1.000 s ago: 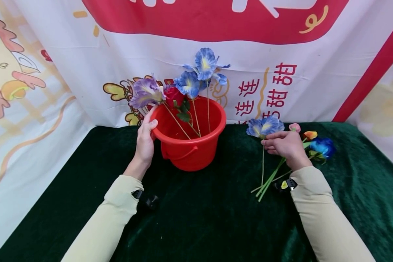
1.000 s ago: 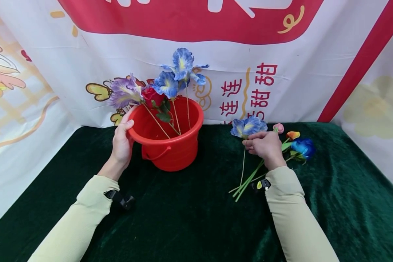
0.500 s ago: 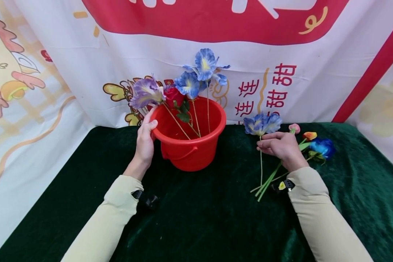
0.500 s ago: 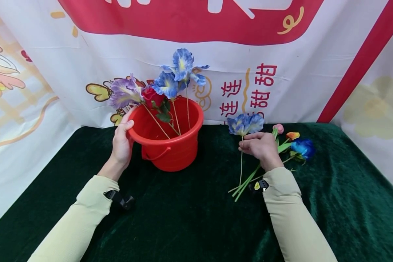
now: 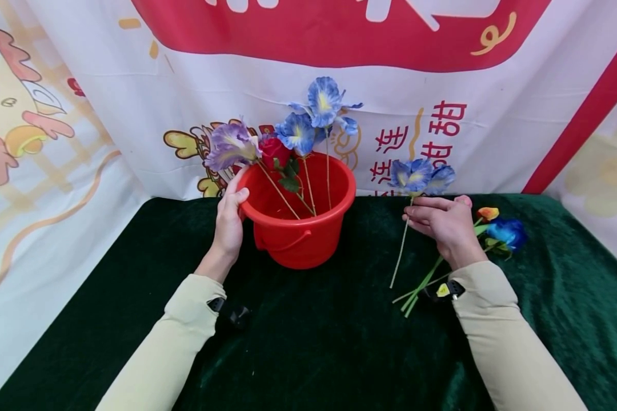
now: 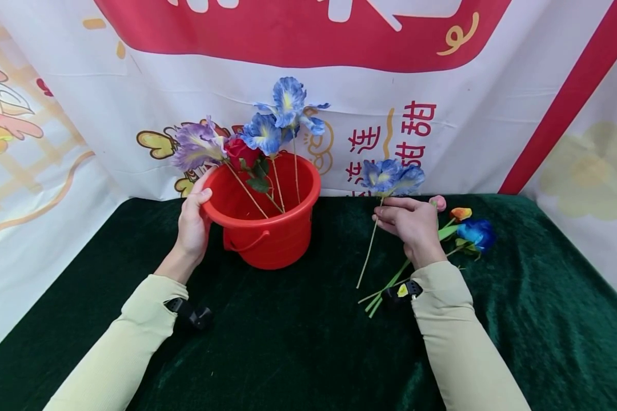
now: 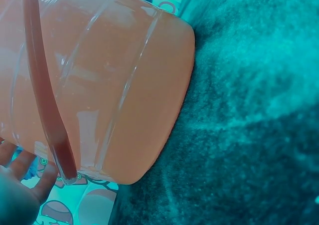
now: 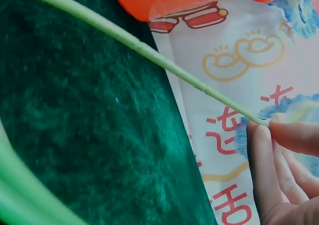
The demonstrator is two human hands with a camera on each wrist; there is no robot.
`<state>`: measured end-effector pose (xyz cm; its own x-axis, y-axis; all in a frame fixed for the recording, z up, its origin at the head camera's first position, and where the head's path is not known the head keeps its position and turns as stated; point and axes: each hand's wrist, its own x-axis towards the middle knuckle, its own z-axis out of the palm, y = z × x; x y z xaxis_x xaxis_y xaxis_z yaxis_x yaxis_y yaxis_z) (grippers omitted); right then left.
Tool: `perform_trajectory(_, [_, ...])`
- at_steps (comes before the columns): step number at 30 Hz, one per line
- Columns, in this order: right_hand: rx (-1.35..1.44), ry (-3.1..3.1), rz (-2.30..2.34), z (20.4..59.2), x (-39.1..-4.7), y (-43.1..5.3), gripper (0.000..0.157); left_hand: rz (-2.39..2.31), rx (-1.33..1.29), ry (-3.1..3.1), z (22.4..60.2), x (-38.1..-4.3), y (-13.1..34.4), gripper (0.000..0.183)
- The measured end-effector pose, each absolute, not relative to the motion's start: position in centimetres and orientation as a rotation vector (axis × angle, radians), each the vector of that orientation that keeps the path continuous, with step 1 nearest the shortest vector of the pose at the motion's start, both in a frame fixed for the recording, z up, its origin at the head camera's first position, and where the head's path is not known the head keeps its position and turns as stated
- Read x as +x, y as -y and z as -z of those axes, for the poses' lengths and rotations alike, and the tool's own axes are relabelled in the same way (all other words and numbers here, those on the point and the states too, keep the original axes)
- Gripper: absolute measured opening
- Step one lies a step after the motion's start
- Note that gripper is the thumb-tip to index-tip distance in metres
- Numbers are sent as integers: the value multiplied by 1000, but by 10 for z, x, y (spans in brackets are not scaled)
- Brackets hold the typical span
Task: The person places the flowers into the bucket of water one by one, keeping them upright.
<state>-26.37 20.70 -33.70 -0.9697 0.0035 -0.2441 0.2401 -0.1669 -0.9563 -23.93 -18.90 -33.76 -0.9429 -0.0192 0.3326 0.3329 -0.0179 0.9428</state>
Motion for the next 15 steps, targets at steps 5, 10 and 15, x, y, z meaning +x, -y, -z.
perform_trajectory(5, [294, -1810, 2411, 332, -262, -203, 13, 2045, -328, 2009, 337, -239, 190, 63])
perform_trajectory(10, [299, -1743, 2506, 325, -259, -196, 12, 2041, -332, 2010, 337, -239, 190, 63])
perform_trajectory(15, [302, -1720, 2542, 312, -257, -190, 19, 2044, -335, 2003, 338, -239, 188, 63])
